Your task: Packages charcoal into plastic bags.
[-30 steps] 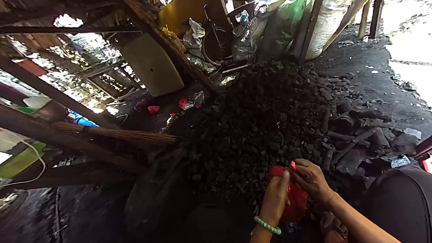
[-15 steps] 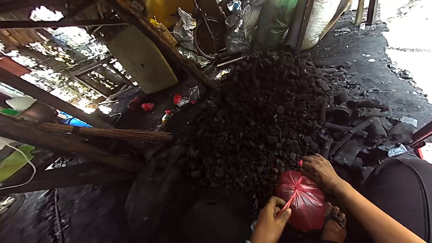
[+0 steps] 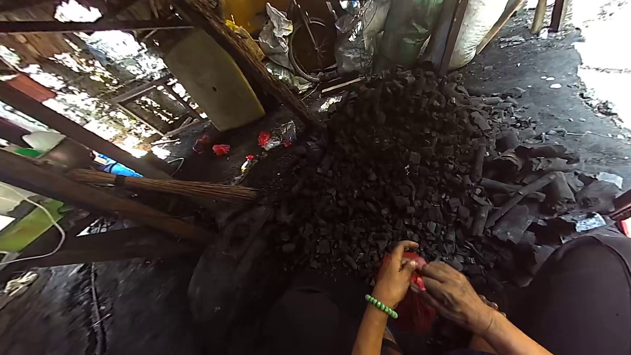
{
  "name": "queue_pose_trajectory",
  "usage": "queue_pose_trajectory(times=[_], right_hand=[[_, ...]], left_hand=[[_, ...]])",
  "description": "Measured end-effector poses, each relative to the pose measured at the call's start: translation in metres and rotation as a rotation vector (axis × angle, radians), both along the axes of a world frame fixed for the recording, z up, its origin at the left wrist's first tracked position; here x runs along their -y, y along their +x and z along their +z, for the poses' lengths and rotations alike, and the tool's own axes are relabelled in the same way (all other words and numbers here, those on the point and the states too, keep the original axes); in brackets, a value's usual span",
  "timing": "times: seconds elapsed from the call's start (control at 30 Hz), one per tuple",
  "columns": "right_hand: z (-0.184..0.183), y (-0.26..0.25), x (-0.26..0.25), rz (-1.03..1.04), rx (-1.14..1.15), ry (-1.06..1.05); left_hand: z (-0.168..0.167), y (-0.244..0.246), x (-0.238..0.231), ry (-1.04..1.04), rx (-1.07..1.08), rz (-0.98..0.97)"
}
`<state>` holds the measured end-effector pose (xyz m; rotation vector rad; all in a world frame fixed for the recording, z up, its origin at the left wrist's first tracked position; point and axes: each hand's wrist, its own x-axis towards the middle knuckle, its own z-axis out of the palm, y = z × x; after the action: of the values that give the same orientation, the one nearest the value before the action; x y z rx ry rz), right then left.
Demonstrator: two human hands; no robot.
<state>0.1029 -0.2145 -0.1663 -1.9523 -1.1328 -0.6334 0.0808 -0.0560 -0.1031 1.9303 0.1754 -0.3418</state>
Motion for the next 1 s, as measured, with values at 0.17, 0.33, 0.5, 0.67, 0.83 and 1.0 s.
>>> queue_pose_trajectory(times=[0.17,0.33,0.5,0.67,0.83,1.0], right_hand=[[0.013,0.035,0.012,0.054,-0.554,0.162],[0.017,0.029,0.031,0.332,-0.997,0.182],[0.011,0.017,0.029,0.24,-0.58,0.167],[0.005,0.022,0.024,0.177,-0.381,0.069],[-0.003,0.027,0.03,0.112,-0.437,-0.059],[-0.009,0.026,0.032,0.125,-0.477,0.058]], left_hand=[[0.0,-0.023,0.012,-0.271,0.179,-0.016],[-0.002,-0.026,0.03,-0.594,0.277,0.237],[0.0,-0.025,0.026,-0.516,0.284,0.289],[0.004,-0.027,0.016,0.153,0.228,0.166],[-0.003,-0.028,0.023,0.397,0.28,0.009],[-0.006,-0.023,0.023,-0.572,-0.069,0.358]])
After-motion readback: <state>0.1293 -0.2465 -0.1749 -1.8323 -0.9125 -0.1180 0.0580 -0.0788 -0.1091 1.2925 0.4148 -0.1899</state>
